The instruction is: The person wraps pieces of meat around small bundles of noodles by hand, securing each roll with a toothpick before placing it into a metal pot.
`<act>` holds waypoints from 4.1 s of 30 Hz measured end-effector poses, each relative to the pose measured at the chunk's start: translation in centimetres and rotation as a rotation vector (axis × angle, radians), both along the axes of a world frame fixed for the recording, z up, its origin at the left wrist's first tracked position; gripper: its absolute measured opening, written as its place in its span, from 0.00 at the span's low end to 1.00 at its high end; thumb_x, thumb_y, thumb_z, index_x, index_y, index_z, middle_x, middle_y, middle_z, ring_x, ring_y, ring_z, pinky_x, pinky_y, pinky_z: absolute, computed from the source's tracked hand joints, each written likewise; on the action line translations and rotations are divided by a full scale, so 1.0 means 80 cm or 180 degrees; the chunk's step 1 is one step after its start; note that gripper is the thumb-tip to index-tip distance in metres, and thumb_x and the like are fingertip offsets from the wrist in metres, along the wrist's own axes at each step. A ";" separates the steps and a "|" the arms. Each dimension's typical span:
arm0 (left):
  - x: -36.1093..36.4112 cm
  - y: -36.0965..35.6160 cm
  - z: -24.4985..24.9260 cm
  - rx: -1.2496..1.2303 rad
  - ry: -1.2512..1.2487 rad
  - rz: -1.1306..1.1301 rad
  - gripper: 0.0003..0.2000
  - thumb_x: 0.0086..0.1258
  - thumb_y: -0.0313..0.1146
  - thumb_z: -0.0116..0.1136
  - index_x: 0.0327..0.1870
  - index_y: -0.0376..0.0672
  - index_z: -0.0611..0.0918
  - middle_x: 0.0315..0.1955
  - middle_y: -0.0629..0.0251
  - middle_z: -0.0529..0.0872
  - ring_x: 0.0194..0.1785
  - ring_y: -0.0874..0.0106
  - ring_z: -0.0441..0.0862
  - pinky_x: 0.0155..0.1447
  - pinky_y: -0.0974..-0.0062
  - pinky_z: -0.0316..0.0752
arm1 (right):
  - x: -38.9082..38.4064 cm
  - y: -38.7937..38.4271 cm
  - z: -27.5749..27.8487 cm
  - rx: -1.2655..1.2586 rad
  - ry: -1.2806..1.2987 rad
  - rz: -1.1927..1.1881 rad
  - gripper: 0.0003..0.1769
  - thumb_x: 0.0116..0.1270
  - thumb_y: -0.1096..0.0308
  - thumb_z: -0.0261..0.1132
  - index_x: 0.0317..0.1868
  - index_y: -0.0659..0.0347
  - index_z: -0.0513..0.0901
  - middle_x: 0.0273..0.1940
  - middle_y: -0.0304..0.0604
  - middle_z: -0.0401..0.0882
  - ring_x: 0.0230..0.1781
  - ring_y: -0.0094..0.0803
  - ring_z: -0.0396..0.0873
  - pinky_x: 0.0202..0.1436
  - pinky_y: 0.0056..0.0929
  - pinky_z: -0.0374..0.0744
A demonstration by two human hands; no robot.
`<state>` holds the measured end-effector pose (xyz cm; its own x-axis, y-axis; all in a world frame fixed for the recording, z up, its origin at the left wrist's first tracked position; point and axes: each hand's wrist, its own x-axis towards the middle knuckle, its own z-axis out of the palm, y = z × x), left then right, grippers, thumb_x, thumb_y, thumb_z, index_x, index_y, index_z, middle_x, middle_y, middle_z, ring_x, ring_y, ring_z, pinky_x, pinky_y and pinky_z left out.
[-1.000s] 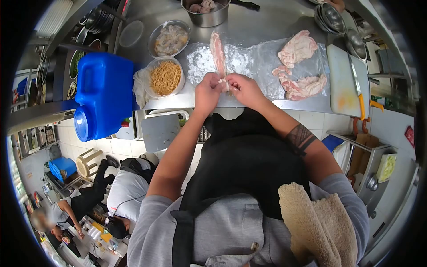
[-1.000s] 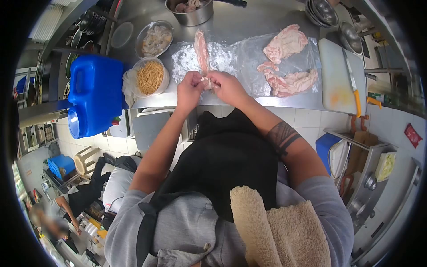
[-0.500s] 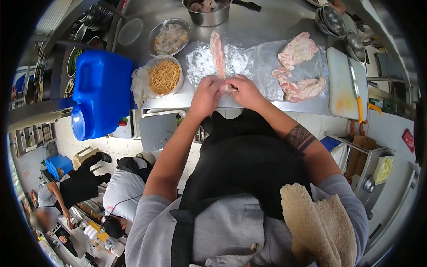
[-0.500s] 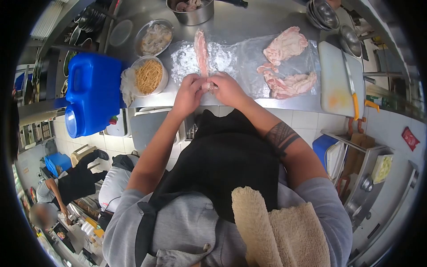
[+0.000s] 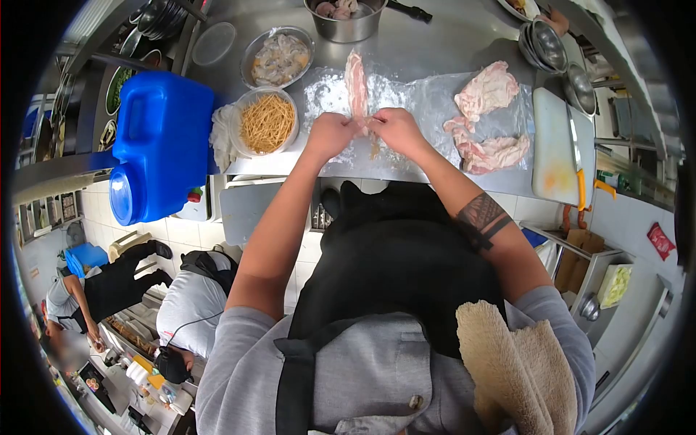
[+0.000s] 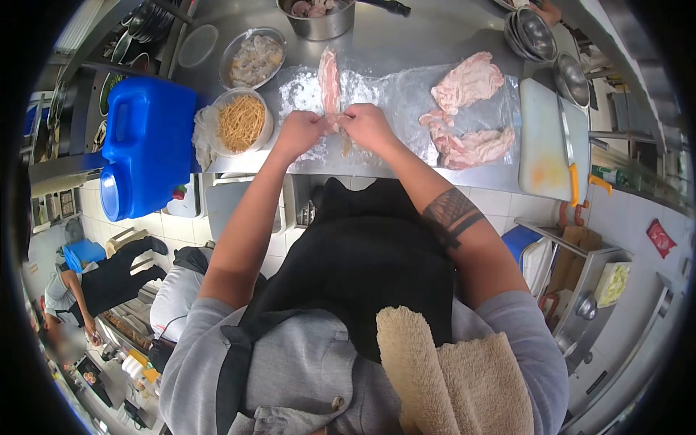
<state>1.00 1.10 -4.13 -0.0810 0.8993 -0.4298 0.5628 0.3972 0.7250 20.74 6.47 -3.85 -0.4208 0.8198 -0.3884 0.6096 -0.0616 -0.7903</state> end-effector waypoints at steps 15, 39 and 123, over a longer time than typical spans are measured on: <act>0.006 -0.040 -0.011 0.2640 0.0626 -0.0641 0.14 0.68 0.26 0.68 0.54 0.44 0.87 0.57 0.61 0.88 0.60 0.56 0.85 0.63 0.58 0.82 | 0.013 -0.011 -0.018 0.1933 0.0665 0.0462 0.07 0.66 0.75 0.71 0.45 0.60 0.86 0.43 0.49 0.88 0.42 0.50 0.87 0.47 0.41 0.85; -0.013 -0.021 -0.008 0.2778 0.0544 -0.0871 0.16 0.64 0.27 0.73 0.54 0.44 0.90 0.50 0.60 0.92 0.53 0.57 0.89 0.58 0.60 0.84 | 0.010 -0.002 -0.022 0.0797 0.0810 0.0149 0.05 0.67 0.73 0.71 0.42 0.62 0.90 0.31 0.44 0.88 0.31 0.24 0.82 0.39 0.29 0.81; -0.016 0.035 -0.009 0.1338 -0.1167 0.0254 0.20 0.72 0.18 0.69 0.64 0.43 0.88 0.52 0.63 0.89 0.53 0.73 0.88 0.59 0.74 0.84 | -0.022 0.071 -0.011 -0.1263 0.1642 -0.0970 0.11 0.72 0.79 0.70 0.52 0.71 0.83 0.41 0.46 0.87 0.34 0.29 0.85 0.36 0.28 0.82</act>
